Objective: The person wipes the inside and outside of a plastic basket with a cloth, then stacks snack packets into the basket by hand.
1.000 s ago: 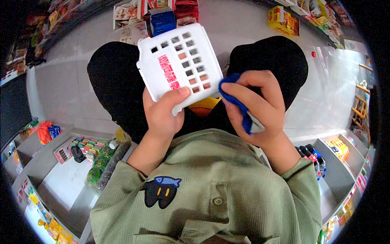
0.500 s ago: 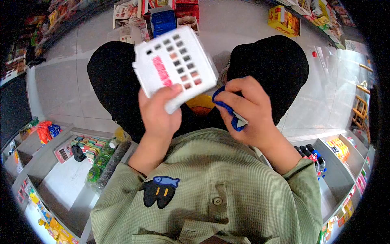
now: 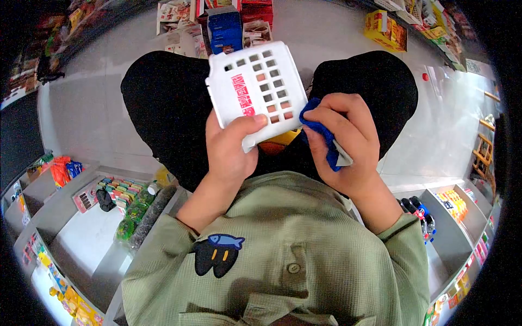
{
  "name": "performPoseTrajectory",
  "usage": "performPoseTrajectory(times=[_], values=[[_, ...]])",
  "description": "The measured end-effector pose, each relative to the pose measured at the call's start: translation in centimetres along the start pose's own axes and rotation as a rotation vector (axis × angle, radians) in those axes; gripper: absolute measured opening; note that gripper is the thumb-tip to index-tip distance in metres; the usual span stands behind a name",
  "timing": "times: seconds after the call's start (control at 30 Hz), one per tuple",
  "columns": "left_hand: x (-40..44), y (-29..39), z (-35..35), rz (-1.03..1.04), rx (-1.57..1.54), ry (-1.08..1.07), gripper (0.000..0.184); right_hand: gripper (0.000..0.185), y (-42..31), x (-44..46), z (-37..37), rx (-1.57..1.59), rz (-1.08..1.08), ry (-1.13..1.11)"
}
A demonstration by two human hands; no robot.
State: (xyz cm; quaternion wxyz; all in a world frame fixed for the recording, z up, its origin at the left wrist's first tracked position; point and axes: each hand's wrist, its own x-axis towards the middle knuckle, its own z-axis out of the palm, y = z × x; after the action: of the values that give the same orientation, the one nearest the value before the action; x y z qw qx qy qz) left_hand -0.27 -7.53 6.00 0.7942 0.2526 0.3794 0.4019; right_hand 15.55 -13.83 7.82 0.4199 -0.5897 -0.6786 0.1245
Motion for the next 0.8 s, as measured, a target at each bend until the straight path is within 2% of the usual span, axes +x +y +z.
performPoseTrajectory(times=[0.27, 0.5, 0.6, 0.67, 0.8], values=[[0.1, -0.4, 0.0, -0.07, -0.05, -0.013, 0.056, 0.024, 0.1, -0.2, -0.2, 0.013, 0.029, -0.01], [0.3, -0.5, -0.5, -0.031, -0.01, 0.008, 0.057, 0.029, 0.4, -1.1, 0.4, 0.071, 0.053, 0.028], [0.3, 0.5, 0.0, 0.03, -0.082, -0.031, 0.059, 0.029, 0.0, -1.7, 0.3, 0.091, 0.081, -0.04], [0.4, 0.7, 0.2, 0.046, -0.051, -0.093, 0.059, 0.028, -0.6, -1.5, -0.5, 0.101, 0.105, 0.001], [0.3, 0.3, 0.6, 0.038, 0.004, -0.065, 0.06, 0.032, -1.1, -0.5, -1.9, 0.053, 0.07, 0.094]])
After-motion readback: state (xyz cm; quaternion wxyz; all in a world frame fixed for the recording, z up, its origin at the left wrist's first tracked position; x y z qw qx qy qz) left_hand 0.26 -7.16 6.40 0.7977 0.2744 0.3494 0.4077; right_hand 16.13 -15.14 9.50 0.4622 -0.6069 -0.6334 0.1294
